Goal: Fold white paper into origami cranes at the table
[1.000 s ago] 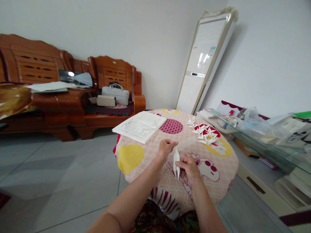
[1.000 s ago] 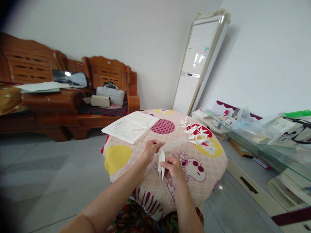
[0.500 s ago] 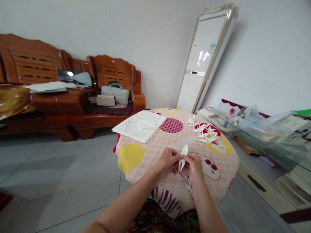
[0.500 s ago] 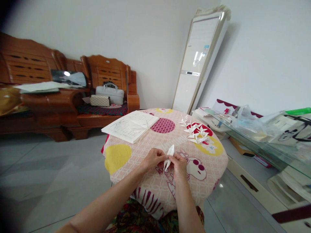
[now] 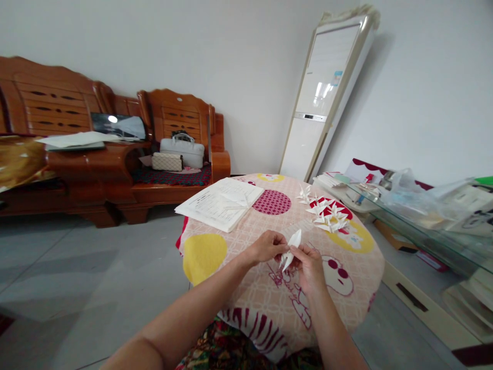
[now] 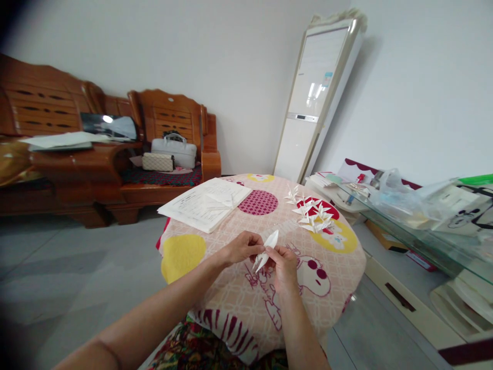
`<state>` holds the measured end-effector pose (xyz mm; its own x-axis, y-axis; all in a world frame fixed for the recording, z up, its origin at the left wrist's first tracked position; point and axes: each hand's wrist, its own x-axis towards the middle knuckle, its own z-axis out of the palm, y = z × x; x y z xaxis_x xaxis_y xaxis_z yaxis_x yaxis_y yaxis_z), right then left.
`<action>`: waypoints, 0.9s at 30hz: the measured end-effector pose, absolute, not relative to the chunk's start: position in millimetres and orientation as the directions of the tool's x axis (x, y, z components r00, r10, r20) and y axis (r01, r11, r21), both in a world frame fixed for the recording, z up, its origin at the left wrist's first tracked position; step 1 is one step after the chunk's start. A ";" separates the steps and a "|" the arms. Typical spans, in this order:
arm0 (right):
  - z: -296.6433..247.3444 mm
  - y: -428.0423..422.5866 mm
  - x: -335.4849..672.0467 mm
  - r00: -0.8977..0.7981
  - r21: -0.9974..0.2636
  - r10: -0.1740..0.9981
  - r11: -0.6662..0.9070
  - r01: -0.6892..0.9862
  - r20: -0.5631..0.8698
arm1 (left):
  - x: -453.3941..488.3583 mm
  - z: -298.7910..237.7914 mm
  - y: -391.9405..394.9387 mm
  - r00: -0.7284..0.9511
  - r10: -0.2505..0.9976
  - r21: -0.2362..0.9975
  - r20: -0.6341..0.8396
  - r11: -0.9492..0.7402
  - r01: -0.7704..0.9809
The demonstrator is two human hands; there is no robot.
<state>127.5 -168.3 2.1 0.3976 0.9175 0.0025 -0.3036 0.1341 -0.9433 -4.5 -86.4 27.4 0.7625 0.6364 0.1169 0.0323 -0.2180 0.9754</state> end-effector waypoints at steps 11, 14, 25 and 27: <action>32.7 -129.6 175.2 0.098 -0.997 0.992 -0.079 0.007 -0.078 | -2.7 66.0 -21.9 0.965 0.260 0.907 -0.028 -0.399 0.134; 35.1 -121.4 181.3 0.060 -0.991 0.993 -0.110 0.081 -0.105 | 3.1 67.5 -4.7 0.945 0.326 0.863 0.024 -0.485 0.145; 4.3 -104.7 165.8 0.108 -0.886 0.888 -0.456 0.087 -0.446 | 40.4 33.5 45.6 0.931 0.362 0.864 -0.038 -0.457 0.213; -1.0 -103.8 162.3 0.149 -0.874 0.882 -0.466 0.140 -0.446 | 44.5 24.9 47.1 0.938 0.344 0.800 0.029 -0.571 0.184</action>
